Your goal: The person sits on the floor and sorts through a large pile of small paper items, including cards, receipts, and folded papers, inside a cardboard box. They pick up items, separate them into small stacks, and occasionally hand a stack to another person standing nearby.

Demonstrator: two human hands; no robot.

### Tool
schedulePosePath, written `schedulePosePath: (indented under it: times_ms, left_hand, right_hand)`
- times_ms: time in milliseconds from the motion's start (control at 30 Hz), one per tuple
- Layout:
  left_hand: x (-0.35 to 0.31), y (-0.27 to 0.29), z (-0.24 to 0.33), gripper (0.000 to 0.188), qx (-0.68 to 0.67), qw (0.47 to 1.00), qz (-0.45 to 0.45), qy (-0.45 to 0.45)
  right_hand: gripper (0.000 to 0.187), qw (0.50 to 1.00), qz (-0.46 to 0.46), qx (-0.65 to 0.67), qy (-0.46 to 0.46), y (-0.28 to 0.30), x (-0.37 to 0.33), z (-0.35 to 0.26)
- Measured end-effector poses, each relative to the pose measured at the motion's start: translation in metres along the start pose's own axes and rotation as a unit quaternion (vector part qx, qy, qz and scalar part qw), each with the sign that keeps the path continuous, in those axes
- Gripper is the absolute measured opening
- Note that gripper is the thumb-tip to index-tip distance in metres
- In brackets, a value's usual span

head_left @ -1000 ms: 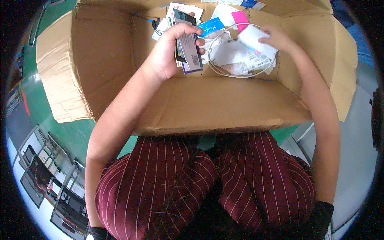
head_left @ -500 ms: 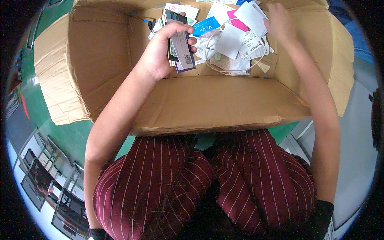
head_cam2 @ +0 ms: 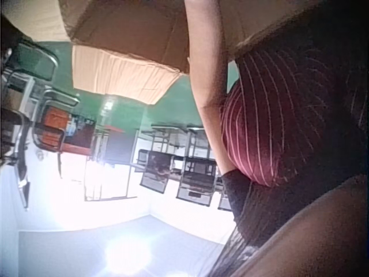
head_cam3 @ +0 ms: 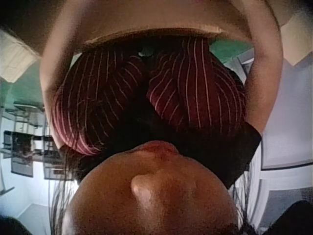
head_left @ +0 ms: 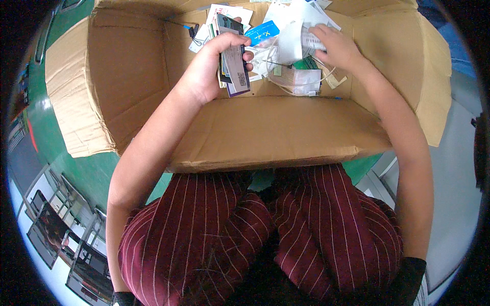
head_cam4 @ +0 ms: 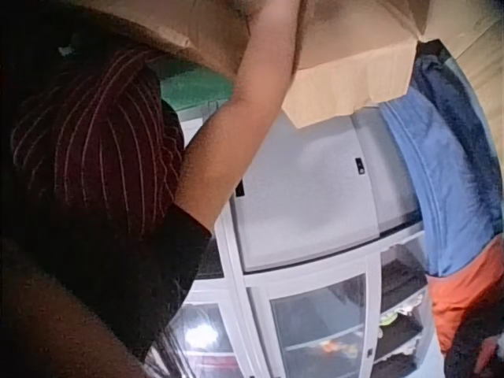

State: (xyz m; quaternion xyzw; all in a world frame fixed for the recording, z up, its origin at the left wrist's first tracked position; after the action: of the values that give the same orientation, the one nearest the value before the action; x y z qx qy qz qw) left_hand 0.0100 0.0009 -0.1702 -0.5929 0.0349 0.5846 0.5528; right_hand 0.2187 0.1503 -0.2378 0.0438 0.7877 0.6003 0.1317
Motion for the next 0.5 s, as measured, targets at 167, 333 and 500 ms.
schedulePosePath:
  times_ms: [167, 333, 500]
  left_hand:
    - [0.000, 0.000, 0.000, 0.023, 0.019, 0.998, 0.041, -0.039]
    - [-0.005, -0.004, 0.002, 0.025, 0.018, 0.999, 0.005, -0.048]
    - [-0.012, -0.007, 0.007, 0.035, -0.026, 0.996, -0.079, -0.012]
  right_hand:
    - [0.022, 0.977, 0.200, 0.057, -0.039, 0.050, 0.019, 0.020]
    - [0.025, 0.959, 0.221, 0.055, -0.165, 0.069, 0.010, 0.047]
    - [0.038, 0.931, 0.318, 0.037, -0.177, 0.085, -0.005, 0.036]
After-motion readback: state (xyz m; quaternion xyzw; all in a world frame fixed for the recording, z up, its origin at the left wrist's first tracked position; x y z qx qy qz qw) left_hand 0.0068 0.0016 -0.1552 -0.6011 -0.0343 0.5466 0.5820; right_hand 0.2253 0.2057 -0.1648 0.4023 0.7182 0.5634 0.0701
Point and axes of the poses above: each hand's wrist, its own x-axis towards the middle knuckle, its own y-axis out of the back of the hand, z = x × y, the point moved 3 cm from there along x, towards the middle knuckle, and after that the axes turned 15 degrees about y, right-handed, at the moved point
